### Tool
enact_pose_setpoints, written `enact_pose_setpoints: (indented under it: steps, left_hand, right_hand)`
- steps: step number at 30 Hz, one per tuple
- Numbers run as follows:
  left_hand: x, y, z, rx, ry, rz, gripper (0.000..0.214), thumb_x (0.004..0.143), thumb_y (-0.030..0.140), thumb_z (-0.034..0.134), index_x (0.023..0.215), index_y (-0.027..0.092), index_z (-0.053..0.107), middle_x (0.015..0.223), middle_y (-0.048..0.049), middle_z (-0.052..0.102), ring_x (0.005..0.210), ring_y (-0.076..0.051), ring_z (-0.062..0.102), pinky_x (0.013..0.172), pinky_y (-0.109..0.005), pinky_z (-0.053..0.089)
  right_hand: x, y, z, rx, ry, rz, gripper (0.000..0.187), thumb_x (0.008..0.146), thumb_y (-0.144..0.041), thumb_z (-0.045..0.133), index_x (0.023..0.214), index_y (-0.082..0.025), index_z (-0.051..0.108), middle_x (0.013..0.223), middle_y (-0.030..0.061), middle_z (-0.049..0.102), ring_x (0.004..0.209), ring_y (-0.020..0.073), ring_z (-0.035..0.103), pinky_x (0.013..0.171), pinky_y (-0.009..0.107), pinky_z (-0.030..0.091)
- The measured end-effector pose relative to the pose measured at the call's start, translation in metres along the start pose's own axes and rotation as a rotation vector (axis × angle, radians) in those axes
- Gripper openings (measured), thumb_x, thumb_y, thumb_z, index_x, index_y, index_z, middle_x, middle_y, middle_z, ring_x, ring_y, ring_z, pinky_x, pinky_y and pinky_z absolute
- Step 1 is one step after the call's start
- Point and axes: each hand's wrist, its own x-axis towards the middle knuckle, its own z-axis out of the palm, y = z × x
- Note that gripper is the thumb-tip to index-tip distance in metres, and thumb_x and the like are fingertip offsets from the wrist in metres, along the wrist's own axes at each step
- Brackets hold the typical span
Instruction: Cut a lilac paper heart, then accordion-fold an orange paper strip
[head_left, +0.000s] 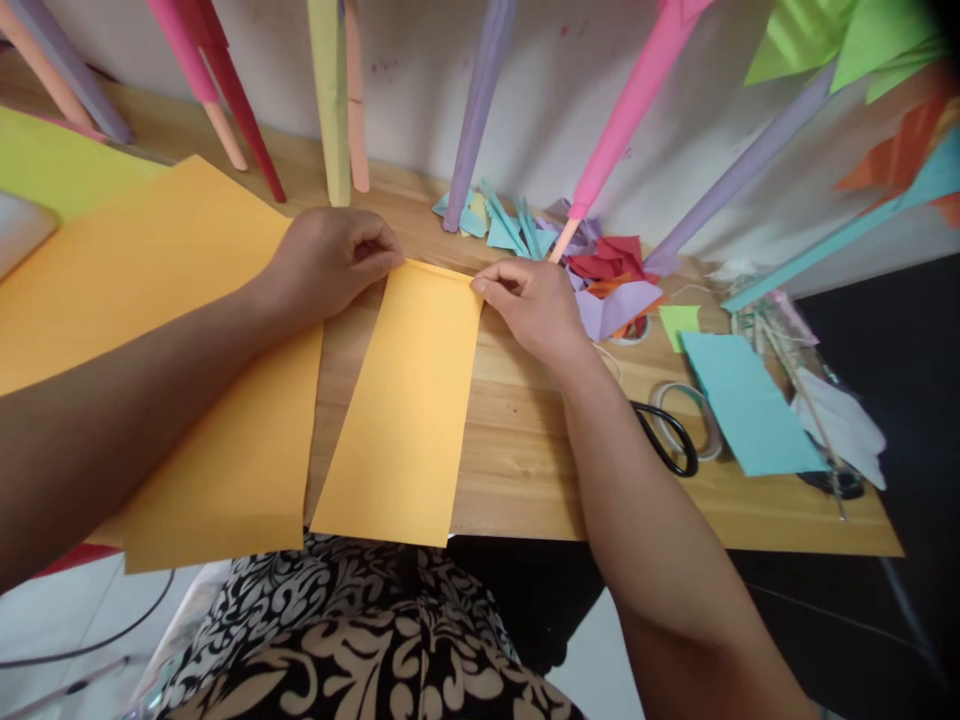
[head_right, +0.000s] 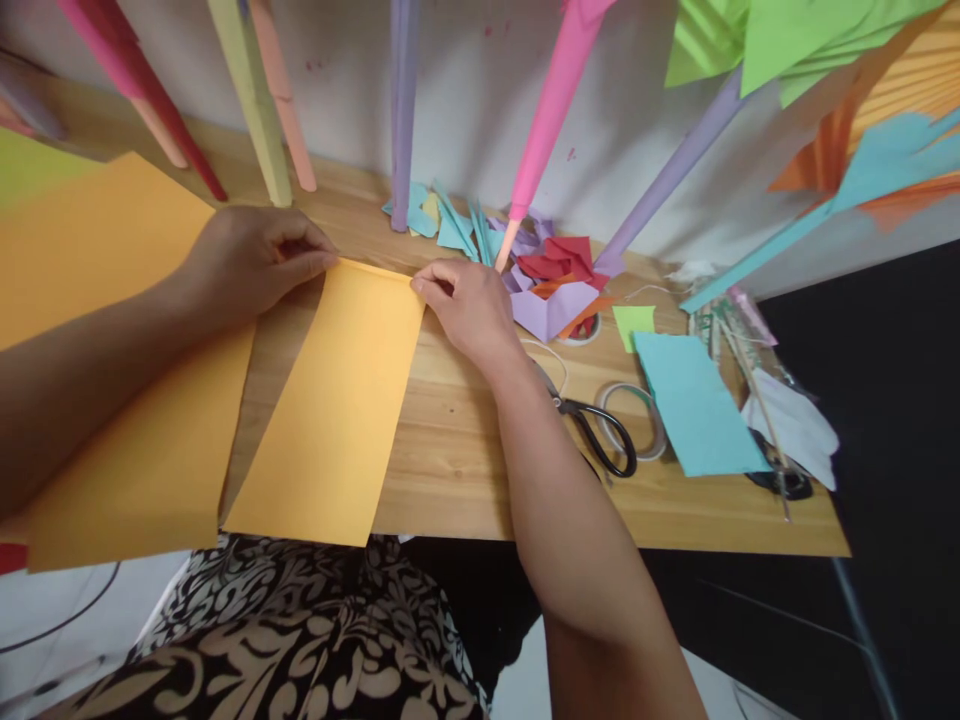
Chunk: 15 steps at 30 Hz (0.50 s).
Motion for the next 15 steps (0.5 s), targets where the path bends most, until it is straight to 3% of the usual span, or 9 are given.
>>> enact_pose_setpoints:
  steps: [6,11,15]
  left_hand:
    - [0.0,-0.003,-0.004,-0.013,0.069,0.137,0.026,0.094,0.038,0.055,0.086,0.015,0.065,0.08,0.0,0.065,0.073,-0.011,0.05,0.068,-0.022,0.039]
    - [0.004,-0.011,0.001,0.043,0.113,0.255,0.026,0.094,0.04,0.055,0.082,0.019,0.065,0.077,-0.0004,0.065,0.071,-0.015,0.054,0.063,-0.027,0.039]
    - [0.01,-0.003,-0.001,0.239,0.177,0.405,0.028,0.097,0.038,0.049,0.078,0.021,0.061,0.076,-0.0018,0.063,0.077,-0.018,0.054,0.068,-0.033,0.039]
  right_hand:
    - [0.001,0.002,0.0,0.056,0.058,0.0,0.01,0.084,-0.024,0.065,0.083,-0.018,0.074,0.081,-0.0006,0.073,0.074,0.0151,0.062,0.069,0.027,0.041]
    - [0.001,-0.001,-0.002,-0.136,0.051,-0.011,0.007,0.086,-0.021,0.065,0.083,-0.02,0.071,0.081,0.0002,0.071,0.077,0.0169,0.061,0.07,0.029,0.04]
    - [0.002,-0.004,-0.008,-0.281,0.156,-0.126,0.012,0.091,-0.017,0.059,0.091,-0.021,0.07,0.097,0.0051,0.071,0.093,0.0209,0.061,0.081,0.033,0.044]
